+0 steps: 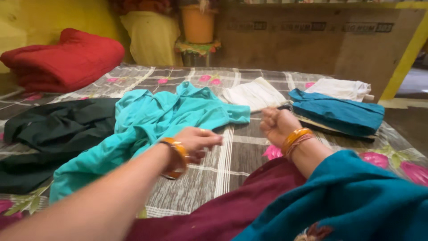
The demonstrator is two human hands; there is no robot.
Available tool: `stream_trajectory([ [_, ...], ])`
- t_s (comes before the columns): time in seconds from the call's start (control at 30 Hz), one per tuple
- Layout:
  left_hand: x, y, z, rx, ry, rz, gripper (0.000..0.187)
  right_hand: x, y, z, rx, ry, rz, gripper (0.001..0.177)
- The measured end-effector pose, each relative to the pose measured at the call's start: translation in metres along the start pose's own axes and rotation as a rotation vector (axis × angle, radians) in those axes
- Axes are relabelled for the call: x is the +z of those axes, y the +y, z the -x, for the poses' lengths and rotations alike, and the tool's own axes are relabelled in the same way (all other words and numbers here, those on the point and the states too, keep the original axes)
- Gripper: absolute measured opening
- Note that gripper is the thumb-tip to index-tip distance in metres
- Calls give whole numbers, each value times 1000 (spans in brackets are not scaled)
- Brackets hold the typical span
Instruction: The person sits on a bed with a teal shirt laid out and mends it by hand. They work a needle and thread through the shirt fabric, pull the thread taut repeatedly, and at one point hold a button against the placket while stitching it in place.
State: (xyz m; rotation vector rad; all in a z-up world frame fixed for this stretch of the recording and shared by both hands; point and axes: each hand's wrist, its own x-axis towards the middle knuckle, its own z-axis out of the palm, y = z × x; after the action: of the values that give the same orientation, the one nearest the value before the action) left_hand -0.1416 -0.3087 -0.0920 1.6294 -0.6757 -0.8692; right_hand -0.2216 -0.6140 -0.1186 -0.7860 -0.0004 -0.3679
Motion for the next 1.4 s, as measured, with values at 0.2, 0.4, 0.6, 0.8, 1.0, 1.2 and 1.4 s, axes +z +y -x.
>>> stream_trajectory([
  [0.2, -84, -9, 64, -43, 191, -24, 20, -33, -27, -20, 3, 218, -25, 16],
  [0.4, -118, -31, 102, -71, 364, 45, 21, -79, -43, -36, 35, 391, -124, 16],
  [0.6, -104, -53, 106, -79, 443, 100, 18, -114, -53, -49, 113, 555, -139, 18],
  [0.8, -85, -44, 89, -3, 516, 10, 15, -109, -57, -43, 82, 818, 328, 39],
  [1.0, -60, -38, 72, 241, 495, -609, 22, -16, -16, -6, -268, 912, 1512, 70],
  [1.2, 2, -27, 67, 368, 403, -738, 22, 99, 97, 55, -152, -280, 1094, 44],
  [1.4, 8, -27, 78, 236, 329, -539, 20, 141, 131, 86, 217, -233, 1293, 71],
])
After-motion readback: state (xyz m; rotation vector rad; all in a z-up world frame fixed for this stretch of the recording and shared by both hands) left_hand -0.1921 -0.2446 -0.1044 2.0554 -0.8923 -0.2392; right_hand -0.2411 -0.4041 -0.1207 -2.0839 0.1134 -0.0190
